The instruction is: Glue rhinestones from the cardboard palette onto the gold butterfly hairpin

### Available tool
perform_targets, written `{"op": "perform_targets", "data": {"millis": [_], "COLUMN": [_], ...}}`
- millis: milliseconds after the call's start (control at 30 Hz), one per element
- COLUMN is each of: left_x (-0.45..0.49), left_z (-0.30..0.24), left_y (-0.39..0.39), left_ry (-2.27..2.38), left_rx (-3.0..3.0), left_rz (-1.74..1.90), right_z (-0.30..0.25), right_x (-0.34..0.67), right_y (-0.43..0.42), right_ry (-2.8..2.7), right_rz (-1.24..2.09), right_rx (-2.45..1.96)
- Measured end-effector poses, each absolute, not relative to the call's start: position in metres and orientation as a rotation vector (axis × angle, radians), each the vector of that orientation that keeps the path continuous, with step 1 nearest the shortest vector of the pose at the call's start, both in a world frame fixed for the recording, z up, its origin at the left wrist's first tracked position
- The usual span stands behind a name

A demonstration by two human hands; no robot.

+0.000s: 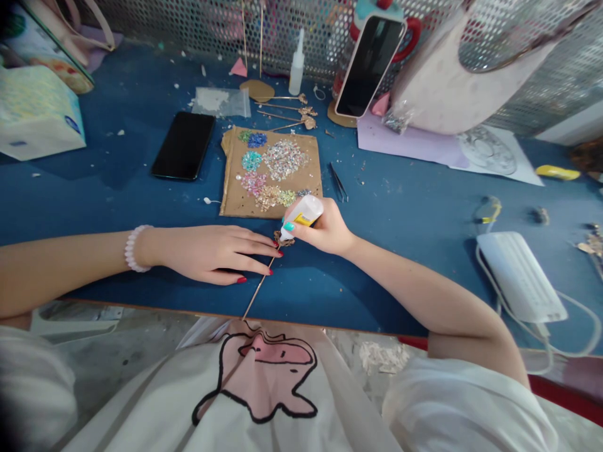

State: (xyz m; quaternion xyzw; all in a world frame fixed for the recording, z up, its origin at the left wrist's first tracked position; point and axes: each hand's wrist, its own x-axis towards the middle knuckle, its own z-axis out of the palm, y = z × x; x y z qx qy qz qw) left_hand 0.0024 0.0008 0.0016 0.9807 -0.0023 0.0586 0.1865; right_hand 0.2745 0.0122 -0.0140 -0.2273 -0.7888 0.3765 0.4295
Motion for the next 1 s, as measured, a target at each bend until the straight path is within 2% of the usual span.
{"op": "perform_targets", "data": {"millis": [1000], "left_x": [0.0025], "left_z": [0.0008], "left_y": [0.0005], "left_ry": [0.025], "left_rx": [2.729], "left_rz": [0.150], "right_z": [-0.0165], "right_x": [0.2747], "right_y": [0.0085], "right_ry": [-2.025], "right_rz": [0.893], "right_rx": [-0.666]}}
